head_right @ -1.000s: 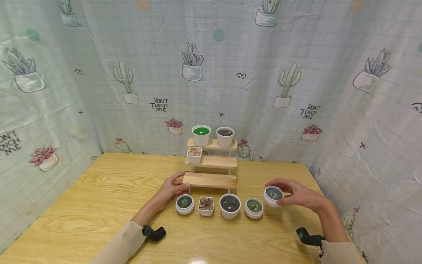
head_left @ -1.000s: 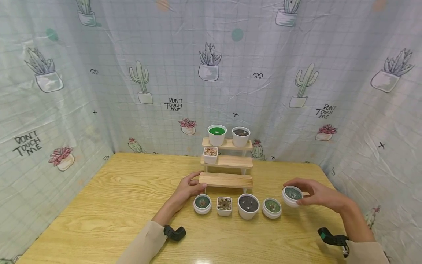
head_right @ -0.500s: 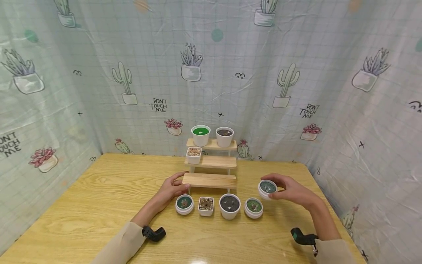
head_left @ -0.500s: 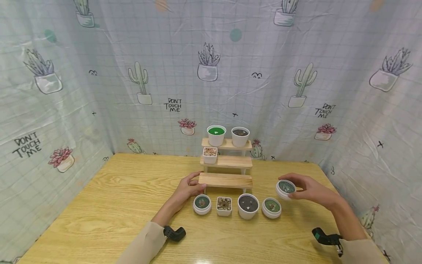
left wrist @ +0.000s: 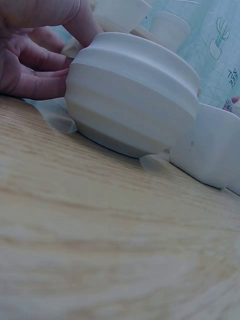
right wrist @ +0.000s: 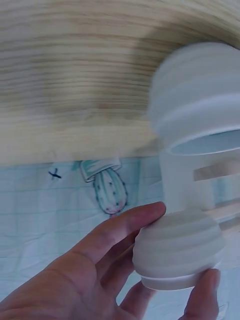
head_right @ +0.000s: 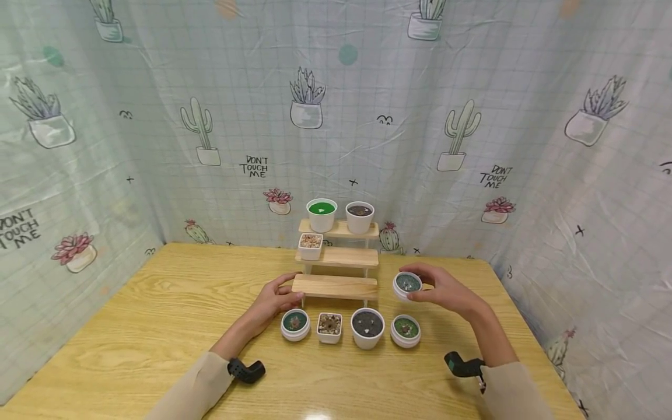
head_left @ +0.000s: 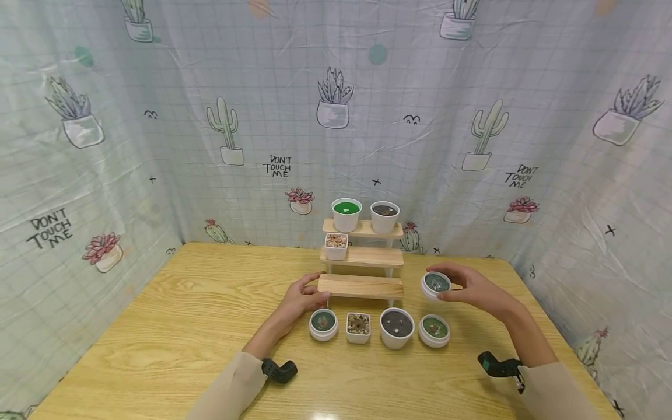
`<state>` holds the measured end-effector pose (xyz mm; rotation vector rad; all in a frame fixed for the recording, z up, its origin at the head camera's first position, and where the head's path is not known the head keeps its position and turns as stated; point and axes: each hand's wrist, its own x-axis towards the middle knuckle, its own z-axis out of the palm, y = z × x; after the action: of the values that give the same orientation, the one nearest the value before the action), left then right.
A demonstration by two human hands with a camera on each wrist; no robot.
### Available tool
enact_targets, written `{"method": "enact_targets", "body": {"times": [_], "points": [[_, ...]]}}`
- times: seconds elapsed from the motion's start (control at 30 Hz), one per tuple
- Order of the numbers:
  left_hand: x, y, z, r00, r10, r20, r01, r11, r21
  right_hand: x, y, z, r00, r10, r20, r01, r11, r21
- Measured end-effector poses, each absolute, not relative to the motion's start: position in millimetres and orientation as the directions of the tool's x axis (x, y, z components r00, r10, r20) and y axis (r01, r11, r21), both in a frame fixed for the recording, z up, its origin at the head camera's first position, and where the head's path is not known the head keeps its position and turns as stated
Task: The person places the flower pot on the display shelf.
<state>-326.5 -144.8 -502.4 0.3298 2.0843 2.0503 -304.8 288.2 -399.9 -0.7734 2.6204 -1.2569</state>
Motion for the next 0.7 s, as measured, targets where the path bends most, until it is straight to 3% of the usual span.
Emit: {"method": "enact_targets", "body": {"times": [0.7], "points": [[-326.4,-144.4,-501.3,-0.957,0.292,0.004,0.005,0.002,1.000,-327.4,243.0,-386.1,-0.855,-0.503,0.126,-0.402,0.489,-0.775]]}}
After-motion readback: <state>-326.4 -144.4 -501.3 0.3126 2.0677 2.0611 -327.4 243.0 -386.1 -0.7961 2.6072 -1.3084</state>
